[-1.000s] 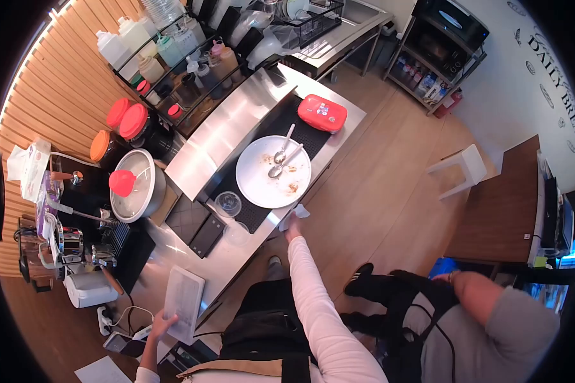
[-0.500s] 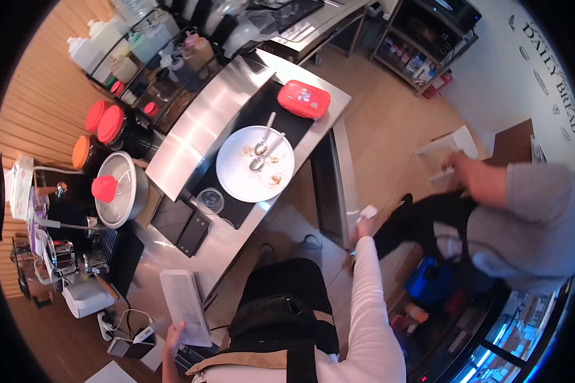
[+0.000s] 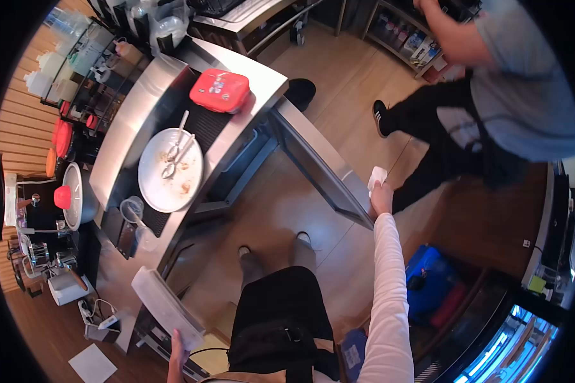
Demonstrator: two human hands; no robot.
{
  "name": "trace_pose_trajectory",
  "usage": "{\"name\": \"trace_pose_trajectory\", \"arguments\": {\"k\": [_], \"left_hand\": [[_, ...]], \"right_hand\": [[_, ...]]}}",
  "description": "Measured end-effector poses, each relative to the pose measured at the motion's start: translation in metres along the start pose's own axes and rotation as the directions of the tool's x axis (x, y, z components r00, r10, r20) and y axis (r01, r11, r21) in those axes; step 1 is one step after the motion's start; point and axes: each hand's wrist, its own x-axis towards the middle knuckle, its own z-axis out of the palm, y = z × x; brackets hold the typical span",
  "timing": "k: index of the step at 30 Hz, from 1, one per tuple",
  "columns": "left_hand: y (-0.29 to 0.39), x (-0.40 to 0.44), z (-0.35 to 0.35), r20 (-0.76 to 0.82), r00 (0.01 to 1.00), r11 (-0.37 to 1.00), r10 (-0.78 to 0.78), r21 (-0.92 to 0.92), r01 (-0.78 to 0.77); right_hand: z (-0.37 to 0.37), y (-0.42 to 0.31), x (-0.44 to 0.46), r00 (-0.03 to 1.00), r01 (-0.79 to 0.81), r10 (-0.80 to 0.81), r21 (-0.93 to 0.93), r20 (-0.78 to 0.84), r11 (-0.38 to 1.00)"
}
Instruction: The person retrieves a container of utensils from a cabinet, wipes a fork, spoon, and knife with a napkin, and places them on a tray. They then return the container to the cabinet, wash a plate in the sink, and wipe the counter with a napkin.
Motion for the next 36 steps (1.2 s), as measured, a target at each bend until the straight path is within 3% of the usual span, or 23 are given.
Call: {"name": "trace_pose_trajectory", "arguments": {"k": [3,5,7,8,9,10,11,14,16,21,31,36], "left_hand": [[-0.03,0.018,0.028,-0.054,0.991,0.987,-0.121,0.098,0.125],[-0.026,0.029,0.087,0.049,0.973,0.972,-0.226,0.071,0.222],[-0.038,0.064,0.139,0.257,0.936,0.969,-0.242,0.008,0.248],[-0.031,0.081,0.181,0.293,0.923,0.966,-0.25,0.143,0.216],[-0.016,0.095,0.228,0.236,0.929,0.957,-0.285,0.116,0.265],[-0.023,0.13,0.25,0.314,0.917,0.969,-0.246,0.094,0.227],[-0.021,0.163,0.274,0.313,0.92,0.972,-0.235,0.051,0.231],[0.001,0.26,0.344,0.272,0.946,0.979,-0.173,0.151,0.136],[0.02,0.315,0.387,0.281,0.955,0.991,-0.095,0.121,0.063],[0.05,0.42,0.441,0.189,0.982,0.99,0.031,0.13,-0.057],[0.085,0.436,0.465,0.107,0.977,0.98,0.186,0.057,-0.193],[0.138,0.488,0.467,0.047,0.985,0.975,0.167,0.139,-0.172]], "right_hand": [[-0.008,0.003,0.027,0.998,0.067,-0.065,-0.065,0.023,0.996],[-0.01,0.01,0.049,0.991,0.129,-0.126,-0.1,0.034,0.987],[-0.015,0.011,0.066,0.985,0.17,-0.169,-0.07,0.02,0.983],[-0.016,0.013,0.075,0.979,0.202,-0.201,-0.078,0.019,0.976],[-0.016,0.018,0.088,0.972,0.236,-0.234,-0.101,0.034,0.966],[-0.015,0.025,0.1,0.964,0.264,-0.259,-0.124,0.057,0.956],[-0.019,0.019,0.103,0.971,0.217,-0.217,0.005,0.101,0.976],[-0.028,0.011,0.118,0.95,0.31,-0.302,-0.121,0.083,0.943],[-0.033,0.006,0.122,0.964,0.261,-0.256,-0.07,0.073,0.963],[-0.039,-0.007,0.123,0.984,0.143,-0.149,0.064,0.094,0.988],[-0.037,-0.006,0.118,0.978,0.17,-0.175,0.057,0.115,0.984],[-0.035,-0.006,0.117,0.98,0.166,-0.173,0.068,0.1,0.984]]}}
